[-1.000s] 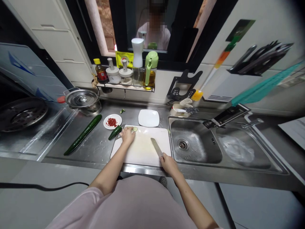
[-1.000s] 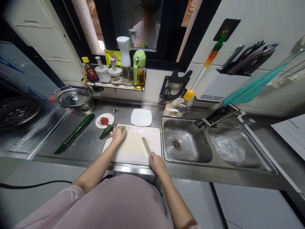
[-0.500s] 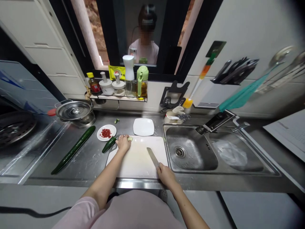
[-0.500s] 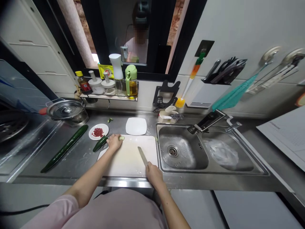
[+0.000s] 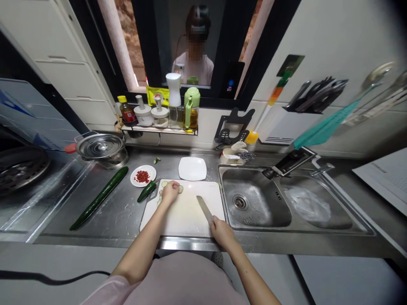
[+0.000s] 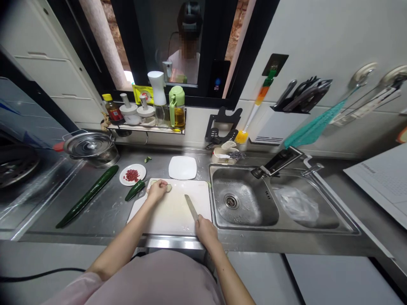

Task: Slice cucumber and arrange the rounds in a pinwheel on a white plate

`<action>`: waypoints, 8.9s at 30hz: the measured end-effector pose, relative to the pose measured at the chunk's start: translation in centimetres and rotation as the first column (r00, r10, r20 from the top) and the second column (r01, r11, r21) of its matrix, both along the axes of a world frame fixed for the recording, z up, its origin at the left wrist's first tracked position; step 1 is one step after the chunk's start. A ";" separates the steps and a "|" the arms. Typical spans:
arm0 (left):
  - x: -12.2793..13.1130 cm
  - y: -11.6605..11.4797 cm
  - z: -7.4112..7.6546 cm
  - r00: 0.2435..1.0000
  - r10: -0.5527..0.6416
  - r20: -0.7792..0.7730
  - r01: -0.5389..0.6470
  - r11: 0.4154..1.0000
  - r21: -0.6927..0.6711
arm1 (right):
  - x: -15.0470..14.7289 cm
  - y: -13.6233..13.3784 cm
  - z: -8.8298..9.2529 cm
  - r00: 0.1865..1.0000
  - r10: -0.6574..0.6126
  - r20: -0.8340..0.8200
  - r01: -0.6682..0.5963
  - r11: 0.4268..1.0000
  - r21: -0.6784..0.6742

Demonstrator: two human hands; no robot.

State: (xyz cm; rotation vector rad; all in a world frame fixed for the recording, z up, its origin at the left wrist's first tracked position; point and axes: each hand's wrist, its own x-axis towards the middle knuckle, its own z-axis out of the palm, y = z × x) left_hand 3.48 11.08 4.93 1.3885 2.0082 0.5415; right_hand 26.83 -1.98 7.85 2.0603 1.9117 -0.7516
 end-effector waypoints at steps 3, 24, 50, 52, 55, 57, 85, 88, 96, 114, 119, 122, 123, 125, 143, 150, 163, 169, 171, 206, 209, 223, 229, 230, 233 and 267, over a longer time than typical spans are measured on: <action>0.7 -1.8 -0.2 0.994 -0.079 0.073 0.081 0.996 -0.026 | 0.0 0.0 0.0 1.000 0.000 0.010 0.000 1.000 -0.007; 0.6 -3.6 -1.1 0.939 -0.272 -0.210 0.257 0.962 -0.094 | -1.5 -2.0 1.4 0.986 0.147 0.074 -0.153 0.985 0.085; 0.5 -3.1 -1.5 0.940 -0.274 -0.204 0.257 0.961 -0.103 | -3.3 -1.4 1.8 0.950 0.300 0.089 -0.296 0.954 -0.051; 0.5 -3.1 -1.4 0.941 -0.273 -0.202 0.256 0.961 -0.107 | -3.3 -1.3 1.9 0.948 0.306 0.087 -0.302 0.951 -0.060; 0.5 -3.1 -1.2 0.943 -0.269 -0.195 0.251 0.962 -0.110 | -3.4 -1.1 2.0 0.946 0.314 0.085 -0.309 0.949 -0.064; 0.5 -3.1 -1.2 0.944 -0.269 -0.193 0.252 0.962 -0.107 | -3.5 -0.9 2.2 0.946 0.315 0.081 -0.311 0.948 -0.065; 0.3 -2.5 -1.5 0.944 -0.277 -0.180 0.251 0.956 -0.153 | -5.0 1.0 2.4 0.931 0.356 0.081 -0.351 0.934 -0.071; 0.3 -2.5 -1.4 0.943 -0.277 -0.186 0.249 0.955 -0.159 | -5.0 1.0 2.3 0.934 0.348 0.074 -0.344 0.937 -0.066; 0.3 -2.7 -1.4 0.944 -0.274 -0.184 0.251 0.958 -0.136 | -5.0 0.9 1.8 0.939 0.336 0.076 -0.333 0.942 -0.040; 0.1 -2.2 -2.2 0.947 -0.277 -0.163 0.254 0.956 -0.149 | -3.4 0.2 1.7 0.925 0.368 0.095 -0.360 0.928 -0.092; 0.1 -2.1 -1.9 0.950 -0.270 -0.154 0.246 0.956 -0.157 | -4.4 1.1 1.9 0.930 0.356 0.087 -0.349 0.933 -0.092; 0.1 -2.2 -1.8 0.952 -0.269 -0.142 0.248 0.957 -0.153 | -4.7 1.4 2.0 0.934 0.350 0.067 -0.344 0.935 -0.086; 0.1 -2.2 -1.8 0.953 -0.270 -0.140 0.249 0.957 -0.151 | -4.7 1.4 2.0 0.935 0.348 0.064 -0.343 0.936 -0.085; 0.0 -2.3 -1.8 0.953 -0.270 -0.138 0.250 0.957 -0.147 | -4.6 1.3 2.0 0.936 0.347 0.064 -0.341 0.936 -0.087; 0.8 -4.2 -0.8 0.912 -0.330 -0.244 0.312 0.944 -0.110 | -1.5 -2.0 1.2 0.961 0.273 0.045 -0.272 0.962 -0.032; 1.6 -5.4 -0.9 0.898 -0.332 -0.289 0.322 0.943 -0.083 | 1.0 -1.8 1.4 0.995 0.092 0.028 -0.092 0.996 0.007; 1.9 -5.5 -1.0 0.905 -0.321 -0.279 0.310 0.947 -0.086 | 0.6 -0.2 1.1 0.996 -0.049 0.077 0.044 0.997 0.059; 2.1 -5.8 -0.5 0.916 -0.303 -0.262 0.303 0.952 -0.041 | 0.1 0.1 0.9 0.994 -0.021 0.105 0.016 0.999 0.040; 2.3 -6.0 -0.3 0.925 -0.296 -0.241 0.299 0.954 -0.025 | -0.1 0.1 0.8 0.994 -0.013 0.107 0.010 0.999 0.036; -6.8 -9.8 -2.6 0.974 0.183 -0.131 -0.175 0.982 0.072 | -0.6 0.9 0.8 0.994 -0.024 0.108 0.027 0.999 -0.025; -6.7 -9.9 -2.7 0.967 0.179 -0.181 -0.168 0.983 0.074 | -0.6 0.9 0.8 0.993 -0.020 0.117 0.023 0.999 -0.025; -5.7 -9.2 -2.1 0.956 0.189 -0.226 -0.178 0.982 0.071 | -0.6 0.8 0.7 0.994 -0.020 0.105 0.022 1.000 -0.015; -3.9 -5.6 -1.5 0.968 0.122 -0.221 -0.101 0.990 0.102 | -0.5 0.8 0.5 0.994 -0.016 0.106 0.017 1.000 -0.010; -3.7 -5.0 -1.4 0.967 0.105 -0.231 -0.085 0.992 0.096 | -0.5 0.8 0.4 0.994 -0.016 0.108 0.017 1.000 -0.008; -3.2 -3.1 -1.1 0.959 0.038 -0.280 -0.019 0.997 0.072 | -0.5 0.7 0.2 0.994 -0.026 0.109 0.027 1.000 -0.006; 1.8 -4.3 -1.2 0.942 -0.287 -0.177 0.274 0.957 -0.093 | -0.2 0.5 -0.2 0.997 -0.048 0.065 0.046 0.998 0.030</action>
